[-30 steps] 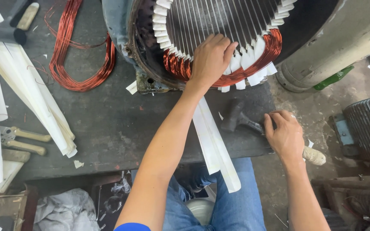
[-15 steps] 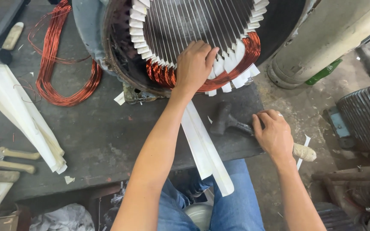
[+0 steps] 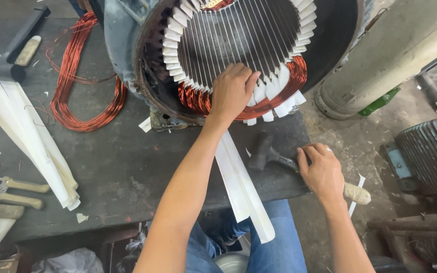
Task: Seating copper windings into a motor stator using hands and a rubber mallet
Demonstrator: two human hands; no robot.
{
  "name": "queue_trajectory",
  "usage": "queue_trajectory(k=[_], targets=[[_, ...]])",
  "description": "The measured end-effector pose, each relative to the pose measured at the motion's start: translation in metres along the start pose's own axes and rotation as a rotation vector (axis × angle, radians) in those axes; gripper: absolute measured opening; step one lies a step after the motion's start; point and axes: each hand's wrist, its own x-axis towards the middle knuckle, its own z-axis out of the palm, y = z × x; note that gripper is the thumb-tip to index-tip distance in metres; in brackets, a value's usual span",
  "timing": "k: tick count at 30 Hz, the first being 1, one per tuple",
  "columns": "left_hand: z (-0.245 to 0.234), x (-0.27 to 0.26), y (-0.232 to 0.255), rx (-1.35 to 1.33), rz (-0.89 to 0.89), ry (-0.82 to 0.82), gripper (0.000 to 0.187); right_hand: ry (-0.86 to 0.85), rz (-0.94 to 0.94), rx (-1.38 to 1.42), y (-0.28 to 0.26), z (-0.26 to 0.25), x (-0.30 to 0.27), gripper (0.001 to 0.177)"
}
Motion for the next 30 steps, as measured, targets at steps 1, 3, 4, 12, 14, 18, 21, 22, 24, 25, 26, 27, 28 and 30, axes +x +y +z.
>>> queue_trajectory(k=[1, 3, 4, 12, 14, 18, 21, 22, 24, 25, 26, 27, 28, 30], targets=[[0.0010, -0.0008, -0.0001, -0.001, 0.007, 0.006, 0.040, 0.001, -0.001, -0.001, -0.0013, -0.0012, -0.0004, 0.033], [0.0012, -0.0012, 0.0000, -0.003, 0.009, 0.008, 0.040, -0.004, -0.002, -0.001, -0.0013, -0.0009, -0.0009, 0.033], [0.0000, -0.0006, 0.0003, -0.003, 0.017, 0.012, 0.039, -0.007, 0.003, -0.019, -0.0003, 0.0004, -0.0010, 0.033], [-0.0019, -0.0006, 0.0009, -0.003, 0.021, 0.027, 0.038, -0.035, 0.033, -0.028, -0.0042, -0.0041, -0.0019, 0.035], [0.0004, -0.0010, -0.0007, -0.009, 0.020, 0.028, 0.038, -0.034, 0.034, -0.043, -0.0035, -0.0026, -0.0024, 0.034], [-0.0017, -0.0010, 0.0000, -0.005, 0.029, 0.036, 0.037, -0.027, 0.034, -0.038, -0.0013, 0.0005, -0.0040, 0.033], [-0.0011, -0.0005, -0.0016, 0.018, 0.036, 0.033, 0.037, -0.025, 0.036, -0.028, -0.0036, -0.0016, -0.0022, 0.033], [-0.0017, 0.0006, -0.0020, 0.010, 0.039, 0.025, 0.037, -0.032, 0.045, -0.030, -0.0051, -0.0032, -0.0011, 0.033], [-0.0027, -0.0004, -0.0020, 0.002, 0.039, 0.013, 0.037, -0.043, 0.054, -0.031, -0.0066, -0.0045, -0.0017, 0.033], [-0.0023, -0.0004, -0.0018, 0.004, 0.038, 0.014, 0.038, -0.043, 0.051, -0.031, -0.0061, -0.0044, -0.0016, 0.033], [-0.0019, -0.0005, -0.0016, 0.006, 0.037, 0.014, 0.038, -0.043, 0.049, -0.030, -0.0055, -0.0041, -0.0015, 0.034], [-0.0026, -0.0003, -0.0007, 0.005, 0.036, 0.013, 0.038, -0.044, 0.050, -0.031, -0.0056, -0.0041, -0.0016, 0.034], [-0.0033, -0.0001, 0.0000, -0.007, 0.028, 0.012, 0.038, -0.042, 0.049, -0.037, -0.0057, -0.0040, -0.0016, 0.034], [-0.0039, 0.0003, 0.0002, -0.019, 0.019, 0.012, 0.038, -0.040, 0.048, -0.043, -0.0060, -0.0036, -0.0013, 0.034]])
